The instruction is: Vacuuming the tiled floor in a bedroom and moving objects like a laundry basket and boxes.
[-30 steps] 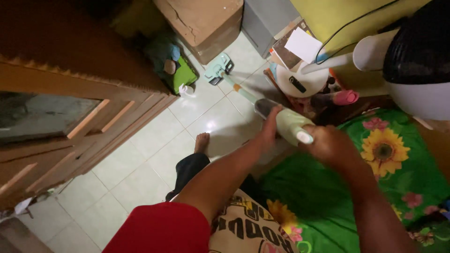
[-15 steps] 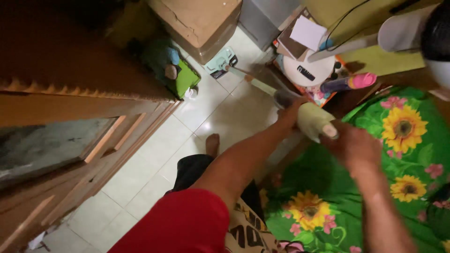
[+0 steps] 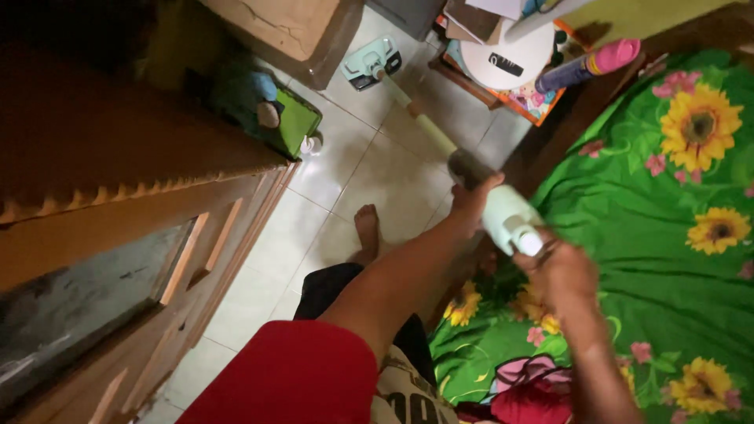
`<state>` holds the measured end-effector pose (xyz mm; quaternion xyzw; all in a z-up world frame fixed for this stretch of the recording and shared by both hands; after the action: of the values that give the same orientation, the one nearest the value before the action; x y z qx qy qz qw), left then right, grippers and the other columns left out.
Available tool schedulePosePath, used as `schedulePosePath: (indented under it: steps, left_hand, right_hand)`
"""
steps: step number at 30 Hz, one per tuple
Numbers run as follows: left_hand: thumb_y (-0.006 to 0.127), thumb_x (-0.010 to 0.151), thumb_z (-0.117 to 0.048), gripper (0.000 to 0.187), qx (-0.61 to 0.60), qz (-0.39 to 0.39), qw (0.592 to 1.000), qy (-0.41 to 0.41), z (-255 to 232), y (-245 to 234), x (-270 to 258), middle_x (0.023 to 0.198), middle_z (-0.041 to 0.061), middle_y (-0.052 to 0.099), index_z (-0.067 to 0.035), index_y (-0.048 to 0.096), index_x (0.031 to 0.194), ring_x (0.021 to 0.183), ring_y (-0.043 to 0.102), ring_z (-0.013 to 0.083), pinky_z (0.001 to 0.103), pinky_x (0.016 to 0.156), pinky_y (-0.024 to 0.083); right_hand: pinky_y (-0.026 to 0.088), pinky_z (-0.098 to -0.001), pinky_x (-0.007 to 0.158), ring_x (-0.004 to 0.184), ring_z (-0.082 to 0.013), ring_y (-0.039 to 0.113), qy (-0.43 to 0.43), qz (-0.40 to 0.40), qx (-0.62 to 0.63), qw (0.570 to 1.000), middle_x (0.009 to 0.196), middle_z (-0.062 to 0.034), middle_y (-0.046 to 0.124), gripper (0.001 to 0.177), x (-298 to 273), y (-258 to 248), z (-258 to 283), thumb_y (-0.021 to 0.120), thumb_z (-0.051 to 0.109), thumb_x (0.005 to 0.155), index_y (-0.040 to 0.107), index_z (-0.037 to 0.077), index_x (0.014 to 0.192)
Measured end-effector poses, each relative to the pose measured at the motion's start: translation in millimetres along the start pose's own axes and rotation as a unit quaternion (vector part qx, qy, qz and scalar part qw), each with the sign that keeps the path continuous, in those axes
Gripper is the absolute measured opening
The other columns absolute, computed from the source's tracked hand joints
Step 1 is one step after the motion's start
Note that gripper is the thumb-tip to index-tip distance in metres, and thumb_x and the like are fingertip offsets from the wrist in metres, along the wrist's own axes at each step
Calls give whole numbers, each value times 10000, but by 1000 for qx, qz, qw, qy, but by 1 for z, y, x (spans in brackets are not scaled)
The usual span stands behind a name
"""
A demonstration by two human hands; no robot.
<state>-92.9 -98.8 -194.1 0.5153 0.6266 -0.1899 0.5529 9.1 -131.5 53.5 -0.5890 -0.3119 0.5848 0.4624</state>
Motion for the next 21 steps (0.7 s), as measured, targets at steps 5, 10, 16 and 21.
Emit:
schedulePosePath:
  steps: [5, 10, 16, 21]
  left_hand:
    - [864, 631, -499, 1188, 84, 4, 996, -4, 59, -52, -34, 1269, 284, 590, 21, 211, 1476, 933, 734, 369, 513, 703, 645]
    - [804, 739, -469, 1160, 121, 131, 980, -87, 141, -78, -75, 1223, 293, 726, 65, 55, 1446, 965, 742, 401, 529, 753, 622]
    - [810, 764, -510, 823, 319, 158, 928, -112, 228, -149, -140, 1168, 166, 699, -25, 477, 1340, 1038, 733, 356, 619, 843, 611]
    - [739, 741, -673, 745, 371, 292, 860, -192, 352, -208, -172, 1157, 112, 756, -121, 705, 1241, 994, 732, 280, 572, 776, 548]
  right_hand:
    - [575, -506, 711, 807, -397, 733, 105, 30, 66, 992, 942, -150, 761, 485, -88, 69, -13, 790, 449, 803, 730, 253, 1243]
    - [587, -484, 760, 847, -367, 749, 178, 0, 129, 976, 947, -146, 773, 469, -192, 103, -14, 764, 464, 788, 749, 273, 1216]
    - [572, -506, 762, 894, -393, 733, 283, -5, 176, 943, 950, -196, 757, 551, -328, 152, -3, 759, 503, 808, 712, 244, 1291]
    - [582, -480, 773, 841, -387, 764, 341, -5, 234, 910, 902, -214, 767, 684, -445, 210, 5, 747, 522, 767, 644, 230, 1376]
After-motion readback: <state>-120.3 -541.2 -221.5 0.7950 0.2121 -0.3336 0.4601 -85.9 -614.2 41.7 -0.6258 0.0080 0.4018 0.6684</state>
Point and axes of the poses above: each hand's wrist, its own x-axis towards the middle knuckle, its own y-axis out of the palm, z = x × y, the point moved 10 cm from there along x, towards the middle knuckle
